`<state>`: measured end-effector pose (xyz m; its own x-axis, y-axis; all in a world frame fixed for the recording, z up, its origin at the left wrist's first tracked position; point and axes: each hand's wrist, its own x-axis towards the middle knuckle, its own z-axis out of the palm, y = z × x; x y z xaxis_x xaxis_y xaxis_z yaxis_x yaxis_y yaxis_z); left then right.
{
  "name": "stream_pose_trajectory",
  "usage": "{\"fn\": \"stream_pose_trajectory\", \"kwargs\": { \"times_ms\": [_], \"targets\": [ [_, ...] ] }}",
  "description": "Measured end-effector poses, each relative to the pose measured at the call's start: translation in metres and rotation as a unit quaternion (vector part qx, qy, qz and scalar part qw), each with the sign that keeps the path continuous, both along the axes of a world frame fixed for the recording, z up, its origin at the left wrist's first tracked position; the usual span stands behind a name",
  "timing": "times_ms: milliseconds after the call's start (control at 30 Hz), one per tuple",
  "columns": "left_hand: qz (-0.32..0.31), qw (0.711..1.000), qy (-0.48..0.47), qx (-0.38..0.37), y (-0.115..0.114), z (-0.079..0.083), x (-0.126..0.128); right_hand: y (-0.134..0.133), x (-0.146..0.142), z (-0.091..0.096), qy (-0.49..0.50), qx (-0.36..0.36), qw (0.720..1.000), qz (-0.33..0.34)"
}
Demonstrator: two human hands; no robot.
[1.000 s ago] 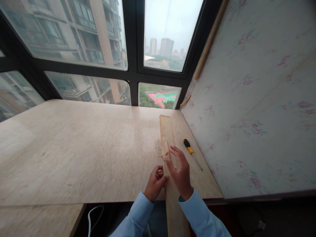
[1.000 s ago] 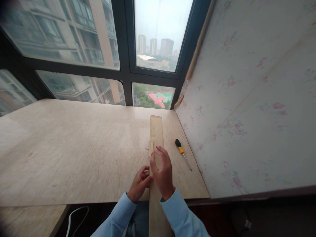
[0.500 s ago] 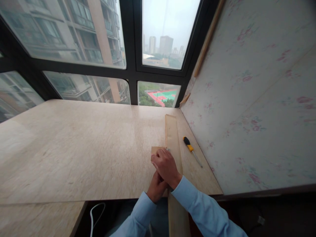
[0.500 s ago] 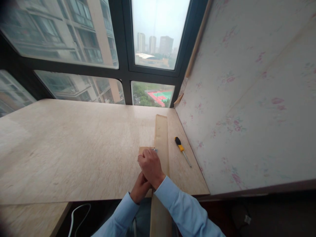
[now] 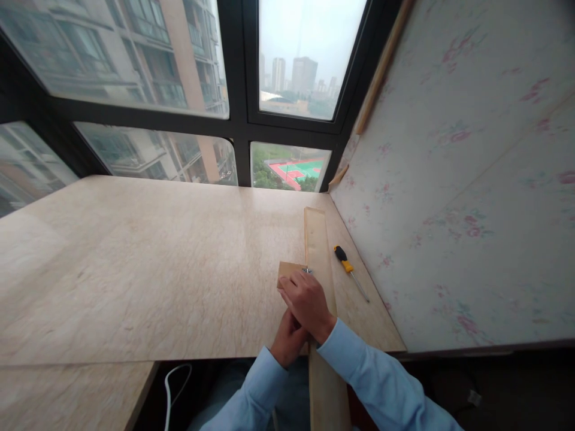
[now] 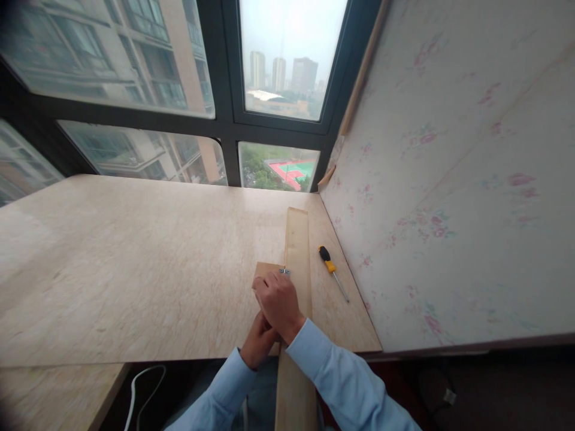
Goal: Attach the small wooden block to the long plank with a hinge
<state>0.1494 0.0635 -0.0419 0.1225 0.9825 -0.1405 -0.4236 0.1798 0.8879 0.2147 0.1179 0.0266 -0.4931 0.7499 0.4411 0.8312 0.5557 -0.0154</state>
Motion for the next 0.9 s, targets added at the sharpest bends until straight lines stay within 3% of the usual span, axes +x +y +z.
{"fn": "stream_pose_trajectory", "kwargs": {
  "times_ms": [100, 200, 367, 433, 500, 767, 900],
  "targets": [
    [0.0, 1.0, -0.021, -0.005, 0.0, 0.004, -0.002, -0.003, 0.006, 0.006, 0.096, 0.028, 0.995, 0.016],
    [-0.031, 0.998, -0.041, -0.039, 0.001, 0.01, -0.006, -0.005, 0.019, 0.007, 0.25, 0.02, 0.968, -0.021],
    [-0.037, 0.995, -0.051, -0.083, 0.001, 0.011, -0.01, -0.01, 0.047, -0.005, 0.473, -0.151, 0.857, -0.14],
    [-0.024, 0.995, -0.051, -0.085, 0.002, 0.009, -0.01, -0.011, 0.056, -0.012, 0.499, -0.218, 0.825, -0.153],
    [-0.013, 0.995, -0.049, -0.088, 0.003, 0.008, -0.009, -0.011, 0.062, -0.019, 0.498, -0.249, 0.815, -0.157],
    [-0.016, 0.994, -0.051, -0.091, 0.007, 0.008, -0.006, -0.009, 0.081, -0.028, 0.497, -0.272, 0.808, -0.164],
    [-0.022, 0.993, -0.056, -0.102, 0.01, 0.01, 0.0, -0.014, 0.096, -0.038, 0.54, -0.3, 0.762, -0.194]
  ]
}}
